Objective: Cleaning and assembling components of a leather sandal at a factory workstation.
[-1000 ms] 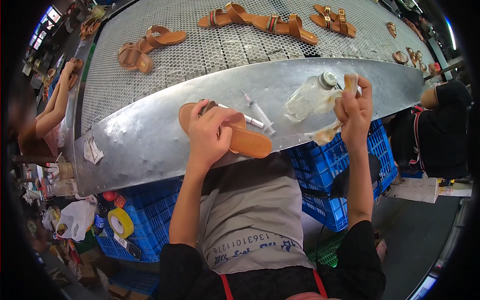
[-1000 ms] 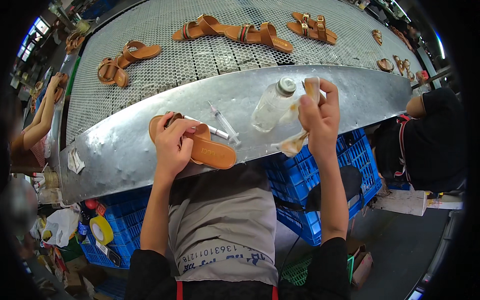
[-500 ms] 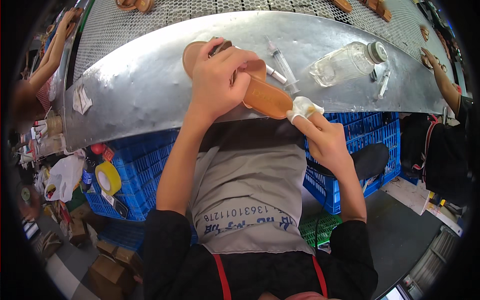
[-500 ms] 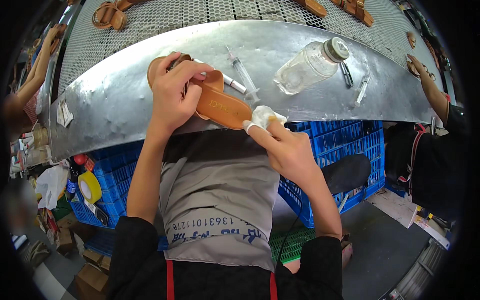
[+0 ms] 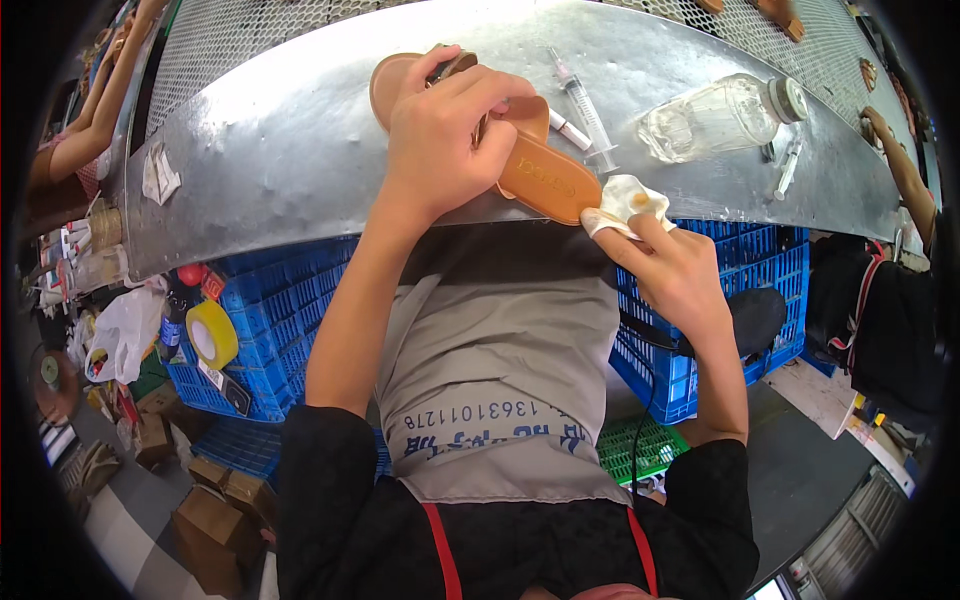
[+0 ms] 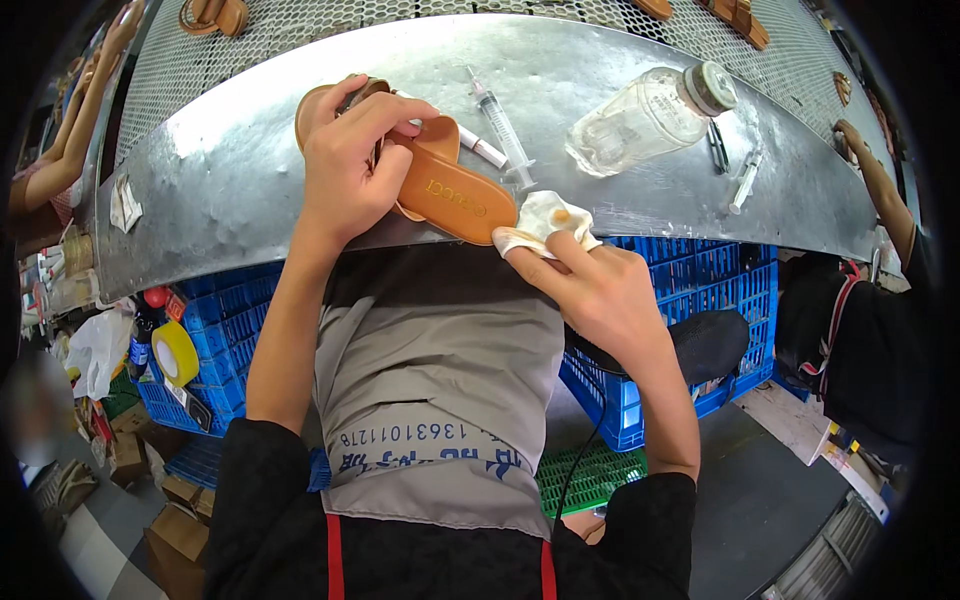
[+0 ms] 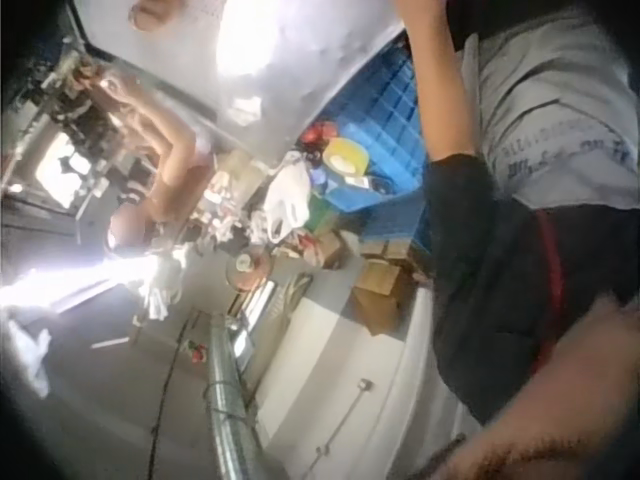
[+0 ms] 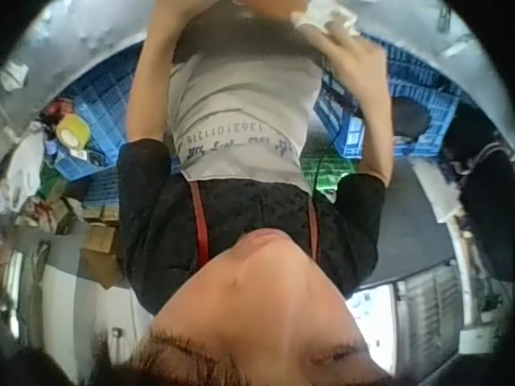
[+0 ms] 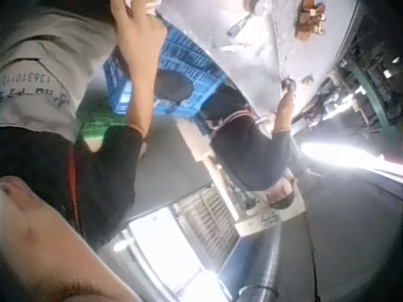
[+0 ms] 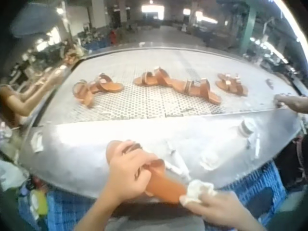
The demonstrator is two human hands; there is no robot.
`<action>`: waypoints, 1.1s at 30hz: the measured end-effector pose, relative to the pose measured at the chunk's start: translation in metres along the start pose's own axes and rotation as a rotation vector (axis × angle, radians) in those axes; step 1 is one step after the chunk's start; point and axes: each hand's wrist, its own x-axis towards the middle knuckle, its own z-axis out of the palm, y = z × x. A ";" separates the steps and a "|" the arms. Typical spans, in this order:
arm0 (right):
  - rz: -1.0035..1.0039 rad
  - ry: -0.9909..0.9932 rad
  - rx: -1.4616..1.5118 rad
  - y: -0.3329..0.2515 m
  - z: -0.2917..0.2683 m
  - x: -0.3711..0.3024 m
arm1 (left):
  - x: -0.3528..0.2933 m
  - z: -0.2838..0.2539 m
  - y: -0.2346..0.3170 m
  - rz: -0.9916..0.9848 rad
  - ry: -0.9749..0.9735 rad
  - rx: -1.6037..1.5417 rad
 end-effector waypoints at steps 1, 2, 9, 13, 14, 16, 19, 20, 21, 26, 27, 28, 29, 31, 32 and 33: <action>-0.019 0.015 0.013 0.000 0.002 0.001 | 0.000 -0.001 0.001 -0.004 0.000 0.001; -0.030 0.029 0.027 -0.001 0.003 0.001 | 0.001 -0.002 0.001 -0.003 -0.002 0.013; -0.103 -0.019 -0.056 0.007 -0.003 0.007 | 0.000 -0.005 0.001 0.006 -0.010 0.044; -0.120 -0.035 -0.071 0.012 -0.002 0.005 | 0.001 -0.002 0.001 0.008 -0.021 0.033; -0.126 -0.038 -0.058 0.010 -0.001 0.009 | 0.001 -0.002 0.002 0.007 -0.022 0.027; -0.125 -0.044 -0.047 0.010 -0.001 0.014 | 0.002 -0.006 0.004 0.012 -0.012 0.047; -0.188 -0.042 -0.060 0.014 -0.004 0.016 | 0.000 -0.006 0.002 0.017 -0.010 0.047; -0.187 -0.053 -0.077 0.017 -0.009 0.014 | 0.000 -0.006 0.001 0.015 -0.010 0.050; -0.187 -0.064 -0.094 0.018 -0.011 0.013 | -0.001 -0.006 0.001 0.000 -0.036 0.057; -0.207 -0.074 -0.094 0.016 -0.006 0.022 | -0.002 -0.004 -0.001 -0.039 -0.092 0.027; -0.218 -0.073 -0.092 0.014 -0.005 0.024 | 0.001 -0.004 0.001 -0.011 -0.049 0.038; -0.213 -0.075 -0.093 0.015 -0.006 0.023 | 0.001 -0.004 0.002 0.018 -0.005 0.048; -0.236 -0.068 -0.115 0.017 -0.006 0.023 | 0.001 -0.005 0.002 0.016 -0.004 0.051; -0.261 -0.060 -0.136 0.020 -0.009 0.017 | -0.001 -0.008 0.002 -0.004 -0.059 0.056; -0.271 -0.090 -0.158 0.021 -0.012 0.012 | -0.003 -0.008 0.000 -0.014 -0.054 0.061; -0.281 -0.119 -0.179 0.023 -0.013 0.010 | -0.004 -0.005 -0.003 -0.025 -0.058 0.042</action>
